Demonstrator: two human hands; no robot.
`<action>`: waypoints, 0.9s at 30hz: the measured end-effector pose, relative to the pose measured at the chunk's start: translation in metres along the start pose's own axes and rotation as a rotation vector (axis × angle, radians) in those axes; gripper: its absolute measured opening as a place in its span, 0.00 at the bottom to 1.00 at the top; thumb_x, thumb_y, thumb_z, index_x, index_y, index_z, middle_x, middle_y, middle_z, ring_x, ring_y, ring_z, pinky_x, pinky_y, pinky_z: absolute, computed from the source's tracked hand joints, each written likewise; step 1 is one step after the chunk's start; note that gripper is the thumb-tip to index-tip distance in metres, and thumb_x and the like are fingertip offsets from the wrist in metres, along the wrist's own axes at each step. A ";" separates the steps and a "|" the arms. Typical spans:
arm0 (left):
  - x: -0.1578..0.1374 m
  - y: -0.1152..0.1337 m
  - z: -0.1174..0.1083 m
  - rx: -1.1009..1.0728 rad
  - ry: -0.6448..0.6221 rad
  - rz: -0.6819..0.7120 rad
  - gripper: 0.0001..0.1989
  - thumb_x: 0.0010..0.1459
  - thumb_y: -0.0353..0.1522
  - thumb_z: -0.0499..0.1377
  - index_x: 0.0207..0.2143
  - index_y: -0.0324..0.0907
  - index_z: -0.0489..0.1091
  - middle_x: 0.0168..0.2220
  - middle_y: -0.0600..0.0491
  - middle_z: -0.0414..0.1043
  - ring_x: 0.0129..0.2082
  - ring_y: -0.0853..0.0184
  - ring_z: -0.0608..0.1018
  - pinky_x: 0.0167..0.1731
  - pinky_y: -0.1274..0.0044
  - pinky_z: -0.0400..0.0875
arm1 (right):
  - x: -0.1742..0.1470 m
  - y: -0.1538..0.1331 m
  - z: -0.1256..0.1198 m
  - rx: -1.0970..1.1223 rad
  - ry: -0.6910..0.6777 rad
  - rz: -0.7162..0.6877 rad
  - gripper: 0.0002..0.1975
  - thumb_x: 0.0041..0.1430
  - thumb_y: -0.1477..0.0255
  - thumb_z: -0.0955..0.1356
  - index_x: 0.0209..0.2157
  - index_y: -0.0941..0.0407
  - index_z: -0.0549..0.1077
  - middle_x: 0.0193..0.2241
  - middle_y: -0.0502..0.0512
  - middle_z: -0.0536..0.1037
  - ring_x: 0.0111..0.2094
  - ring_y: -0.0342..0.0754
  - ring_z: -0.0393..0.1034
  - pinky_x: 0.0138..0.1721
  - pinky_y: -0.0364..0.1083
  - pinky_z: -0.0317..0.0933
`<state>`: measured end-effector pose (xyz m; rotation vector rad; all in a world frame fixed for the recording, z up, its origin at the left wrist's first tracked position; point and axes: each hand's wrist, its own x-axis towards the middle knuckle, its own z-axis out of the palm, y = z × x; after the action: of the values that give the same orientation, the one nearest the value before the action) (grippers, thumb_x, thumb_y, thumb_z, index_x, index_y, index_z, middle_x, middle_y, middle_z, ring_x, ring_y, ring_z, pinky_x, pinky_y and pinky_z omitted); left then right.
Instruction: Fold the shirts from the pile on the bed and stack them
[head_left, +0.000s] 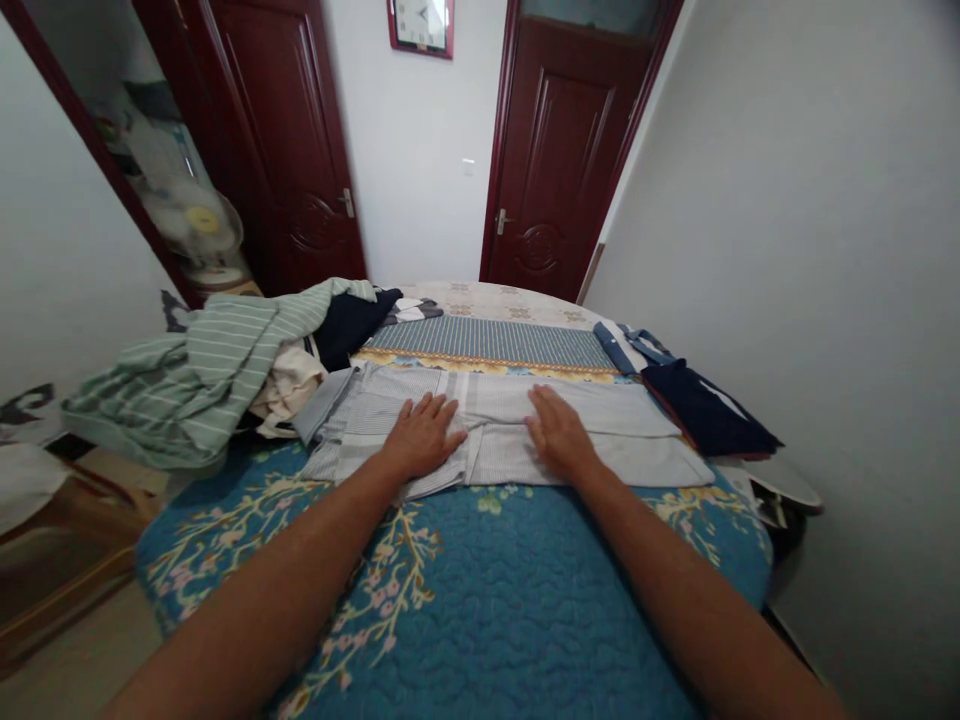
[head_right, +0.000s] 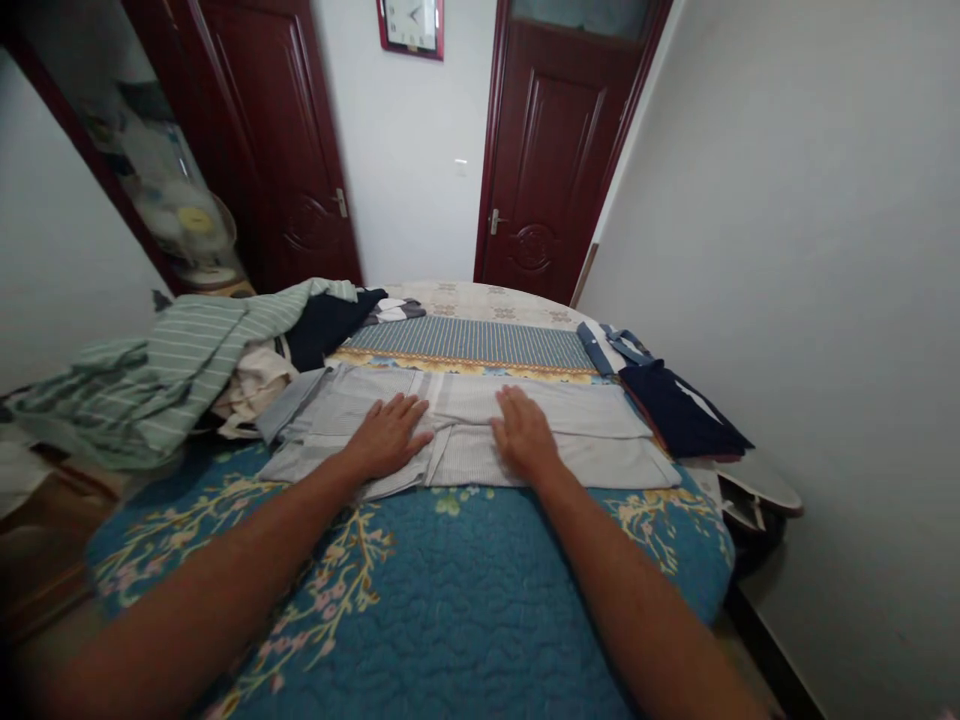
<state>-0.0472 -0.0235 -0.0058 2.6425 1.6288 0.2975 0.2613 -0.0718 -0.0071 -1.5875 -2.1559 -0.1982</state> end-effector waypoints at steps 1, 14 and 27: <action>-0.004 0.003 0.001 -0.004 -0.004 0.008 0.39 0.71 0.54 0.48 0.76 0.44 0.56 0.77 0.40 0.54 0.77 0.46 0.54 0.73 0.52 0.47 | 0.003 -0.025 0.004 0.043 -0.062 -0.062 0.31 0.76 0.62 0.58 0.73 0.59 0.62 0.75 0.65 0.58 0.77 0.60 0.47 0.75 0.62 0.44; -0.004 -0.013 0.004 0.014 -0.049 -0.113 0.52 0.65 0.65 0.44 0.78 0.39 0.52 0.78 0.33 0.46 0.78 0.42 0.49 0.73 0.48 0.40 | -0.001 -0.039 0.007 -0.029 -0.400 0.203 0.37 0.77 0.50 0.55 0.77 0.55 0.54 0.78 0.62 0.49 0.78 0.63 0.40 0.75 0.69 0.34; -0.001 -0.022 0.004 0.102 -0.046 -0.105 0.49 0.68 0.61 0.41 0.77 0.36 0.53 0.78 0.32 0.48 0.78 0.43 0.51 0.72 0.49 0.44 | -0.035 0.072 -0.024 -0.181 -0.369 0.606 0.41 0.76 0.46 0.51 0.78 0.56 0.52 0.78 0.65 0.47 0.78 0.64 0.39 0.72 0.74 0.37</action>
<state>-0.0661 -0.0139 -0.0122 2.6004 1.8069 0.1538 0.3434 -0.0877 -0.0120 -2.4579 -1.8203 0.1066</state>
